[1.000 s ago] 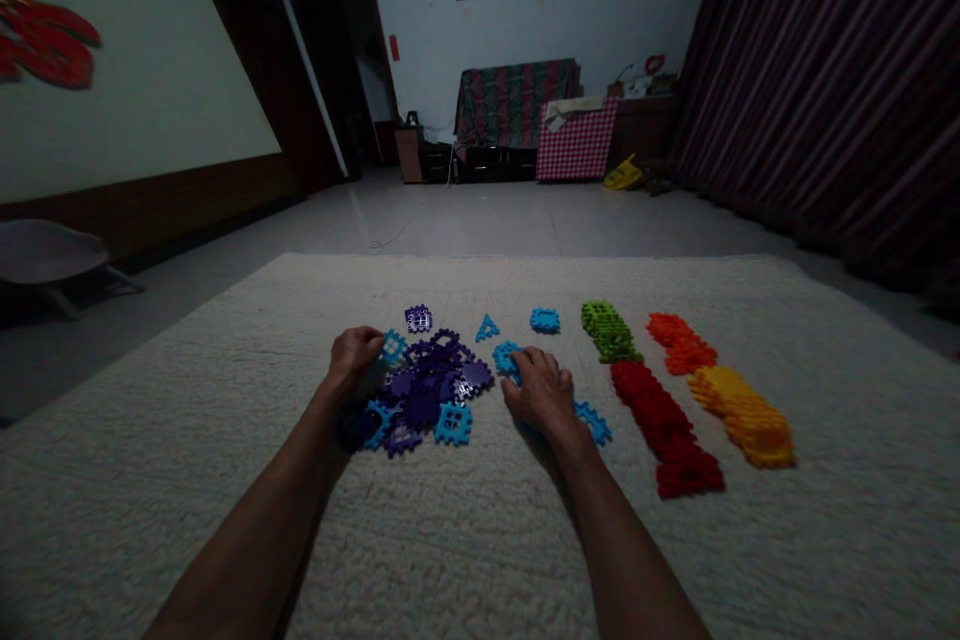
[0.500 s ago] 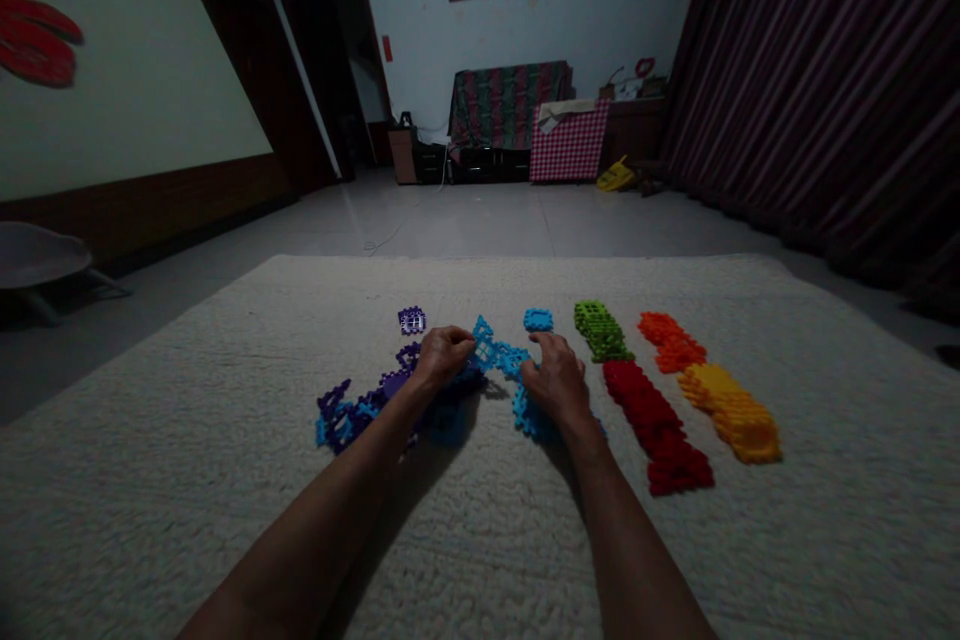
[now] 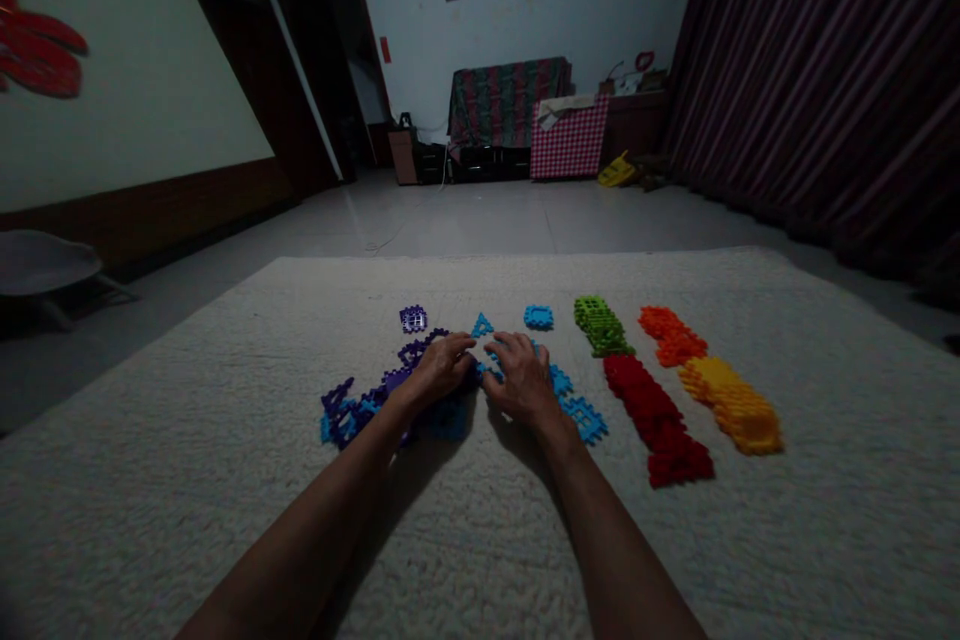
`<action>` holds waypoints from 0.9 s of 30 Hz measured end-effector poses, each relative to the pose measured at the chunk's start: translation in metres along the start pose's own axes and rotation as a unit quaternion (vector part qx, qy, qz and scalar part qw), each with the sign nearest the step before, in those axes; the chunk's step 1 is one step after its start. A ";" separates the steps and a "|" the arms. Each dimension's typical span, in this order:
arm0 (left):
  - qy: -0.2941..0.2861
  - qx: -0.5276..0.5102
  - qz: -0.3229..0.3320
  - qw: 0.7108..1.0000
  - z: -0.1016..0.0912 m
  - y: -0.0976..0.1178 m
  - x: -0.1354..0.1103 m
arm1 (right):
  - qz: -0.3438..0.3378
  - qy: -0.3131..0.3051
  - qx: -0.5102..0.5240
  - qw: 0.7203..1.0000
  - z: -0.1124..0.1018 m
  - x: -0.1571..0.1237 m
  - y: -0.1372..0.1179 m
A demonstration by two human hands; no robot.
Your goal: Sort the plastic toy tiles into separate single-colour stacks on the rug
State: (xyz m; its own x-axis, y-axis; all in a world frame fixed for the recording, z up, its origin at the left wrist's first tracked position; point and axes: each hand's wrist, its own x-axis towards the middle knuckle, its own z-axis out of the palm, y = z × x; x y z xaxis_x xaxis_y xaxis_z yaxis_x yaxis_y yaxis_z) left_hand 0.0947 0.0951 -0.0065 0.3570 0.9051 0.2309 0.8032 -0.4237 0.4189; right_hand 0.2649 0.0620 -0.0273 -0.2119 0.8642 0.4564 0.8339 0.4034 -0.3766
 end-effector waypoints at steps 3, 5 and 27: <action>-0.051 0.038 0.052 0.997 -0.001 -0.006 -0.012 | -0.019 -0.056 -0.027 0.998 0.007 -0.007 -0.008; -0.071 0.064 0.064 0.993 -0.002 -0.006 -0.018 | -0.015 -0.075 -0.042 0.996 0.010 -0.010 -0.010; 0.004 0.086 -0.025 0.996 -0.020 -0.043 -0.024 | -0.002 -0.023 -0.034 0.999 0.004 -0.005 -0.013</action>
State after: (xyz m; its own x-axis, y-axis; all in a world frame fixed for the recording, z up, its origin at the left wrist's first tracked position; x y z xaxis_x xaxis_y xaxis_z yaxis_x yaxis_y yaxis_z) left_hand 0.0418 0.0911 -0.0125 0.3117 0.9239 0.2219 0.8898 -0.3658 0.2728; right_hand 0.2523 0.0540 -0.0279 -0.2363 0.8761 0.4202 0.8651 0.3866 -0.3196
